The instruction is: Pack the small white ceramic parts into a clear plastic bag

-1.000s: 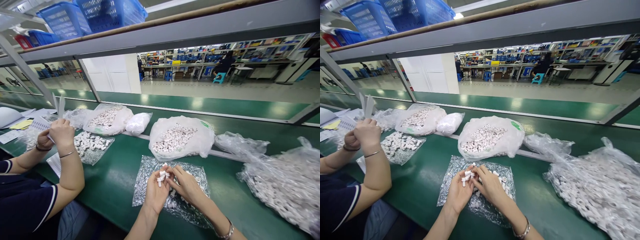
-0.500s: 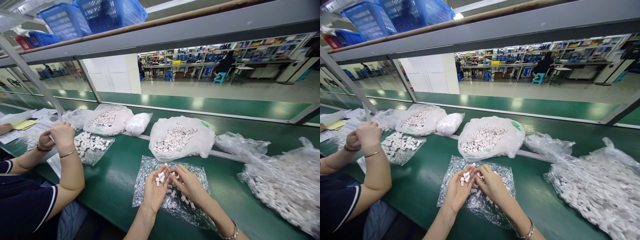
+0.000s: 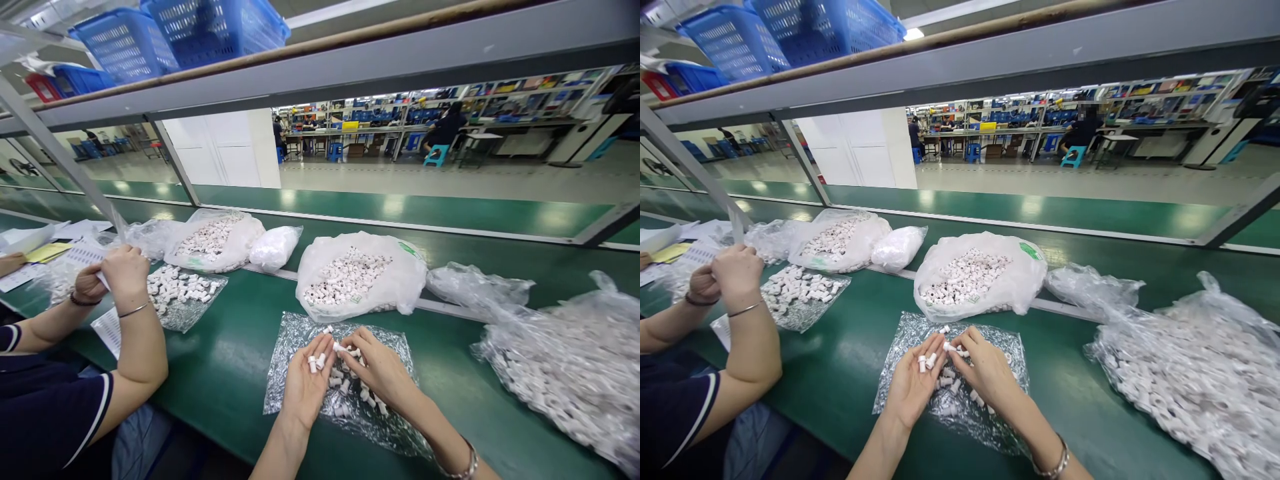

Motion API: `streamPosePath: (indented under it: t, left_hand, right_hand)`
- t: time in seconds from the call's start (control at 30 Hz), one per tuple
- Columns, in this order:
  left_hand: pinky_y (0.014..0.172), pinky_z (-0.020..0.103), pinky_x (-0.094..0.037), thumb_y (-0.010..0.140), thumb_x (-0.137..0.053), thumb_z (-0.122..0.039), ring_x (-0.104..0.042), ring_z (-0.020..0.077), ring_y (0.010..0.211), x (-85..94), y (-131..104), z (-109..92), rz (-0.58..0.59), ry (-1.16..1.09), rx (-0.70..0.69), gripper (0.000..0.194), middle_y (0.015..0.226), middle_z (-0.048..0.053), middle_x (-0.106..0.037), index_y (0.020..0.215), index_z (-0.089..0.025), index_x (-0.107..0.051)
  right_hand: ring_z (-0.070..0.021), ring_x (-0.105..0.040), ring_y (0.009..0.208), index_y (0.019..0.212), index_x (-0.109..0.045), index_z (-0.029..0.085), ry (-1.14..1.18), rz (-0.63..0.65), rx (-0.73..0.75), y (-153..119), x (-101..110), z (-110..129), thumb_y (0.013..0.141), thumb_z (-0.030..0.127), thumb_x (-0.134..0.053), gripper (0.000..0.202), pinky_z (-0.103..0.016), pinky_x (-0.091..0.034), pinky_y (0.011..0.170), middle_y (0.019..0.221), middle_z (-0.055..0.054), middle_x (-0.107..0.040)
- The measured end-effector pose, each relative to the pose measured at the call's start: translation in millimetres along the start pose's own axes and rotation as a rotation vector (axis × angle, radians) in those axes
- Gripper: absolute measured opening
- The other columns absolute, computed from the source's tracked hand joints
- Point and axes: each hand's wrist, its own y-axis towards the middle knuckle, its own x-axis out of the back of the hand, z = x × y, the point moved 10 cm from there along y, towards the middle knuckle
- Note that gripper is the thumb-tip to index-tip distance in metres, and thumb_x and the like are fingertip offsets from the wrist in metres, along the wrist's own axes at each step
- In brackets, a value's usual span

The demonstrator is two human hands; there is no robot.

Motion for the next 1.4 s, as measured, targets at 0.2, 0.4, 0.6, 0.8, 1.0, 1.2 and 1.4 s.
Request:
streamPosePath:
  t: [0.2, 0.4, 0.6, 0.8, 1.0, 1.2, 1.4]
  left_hand:
    - [0.101, 0.038, -0.056, 0.092, -0.053, -0.013, -0.060, 0.0297, 0.125, -2.8, -1, -2, 0.035, -0.011, -0.001, 0.045, 0.135, 0.023, -0.060, 0.136, -0.003, -0.052]
    - [0.103, 0.036, -0.054, 0.092, -0.052, -0.014, -0.059, 0.0294, 0.126, -2.6, -1, 15, 0.046, 0.026, 0.030, 0.038, 0.135, 0.022, -0.060, 0.128, -0.004, -0.059]
    - [0.100, 0.035, -0.056, 0.094, -0.052, -0.017, -0.058, 0.0285, 0.128, -0.2, -1, 1, 0.072, 0.024, -0.004, 0.039, 0.139, 0.021, -0.058, 0.131, -0.008, -0.058]
    - [0.107, 0.038, -0.051, 0.094, -0.051, -0.018, -0.056, 0.0284, 0.130, 1.5, -2, -19, 0.067, 0.025, -0.109, 0.037, 0.140, 0.021, -0.057, 0.127, -0.004, -0.061]
    - [0.106, 0.033, -0.051, 0.096, -0.050, -0.022, -0.055, 0.0267, 0.131, -3.5, -3, -1, 0.101, 0.092, -0.050, 0.034, 0.141, 0.018, -0.058, 0.120, -0.006, -0.067]
    - [0.107, 0.029, -0.048, 0.100, -0.044, -0.027, -0.052, 0.0246, 0.134, -7.2, -6, 4, 0.153, 0.195, -0.055, 0.037, 0.140, 0.015, -0.059, 0.120, -0.010, -0.069]
    - [0.110, 0.028, -0.044, 0.100, -0.048, -0.034, -0.052, 0.0216, 0.134, -22.1, -9, -54, 0.153, 0.597, -0.430, 0.034, 0.139, 0.009, -0.060, 0.126, -0.019, -0.065]
  right_hand:
    - [-0.0150, -0.060, 0.065, 0.100, -0.054, 0.024, -0.074, -0.007, 0.047, -2, -11, 9, 0.096, 0.032, -0.056, 0.008, -0.027, -0.040, 0.052, 0.095, -0.001, -0.059]
    - [-0.0159, -0.061, 0.068, 0.101, -0.052, 0.022, -0.072, 0.039, 0.071, -4, -24, 26, 0.090, 0.026, -0.066, 0.018, -0.025, -0.041, 0.053, 0.089, 0.000, -0.056]
    - [-0.0158, -0.060, 0.065, 0.097, -0.051, 0.023, -0.109, 0.041, 0.097, -5, -16, 28, 0.092, 0.026, -0.060, 0.010, -0.026, -0.041, 0.051, 0.089, -0.001, -0.056]
    - [-0.0165, -0.059, 0.064, 0.111, -0.048, 0.024, -0.150, 0.004, 0.141, -7, -14, 26, 0.091, 0.025, -0.061, 0.023, -0.027, -0.040, 0.050, 0.097, -0.003, -0.057]
    - [-0.0172, -0.058, 0.071, 0.108, -0.049, 0.023, -0.060, 0.055, 0.194, -10, -25, 40, 0.092, 0.023, -0.063, 0.021, -0.027, -0.043, 0.057, 0.096, -0.003, -0.056]
    - [-0.0184, -0.060, 0.075, 0.111, -0.049, 0.023, -0.048, 0.028, 0.208, -11, -26, 38, 0.094, 0.024, -0.060, 0.021, -0.028, -0.045, 0.059, 0.098, -0.004, -0.057]
    - [-0.0170, -0.059, 0.064, 0.111, -0.052, 0.022, -0.166, 0.028, 0.143, -8, -23, 21, 0.095, 0.028, -0.057, 0.018, -0.029, -0.041, 0.052, 0.096, -0.004, -0.060]
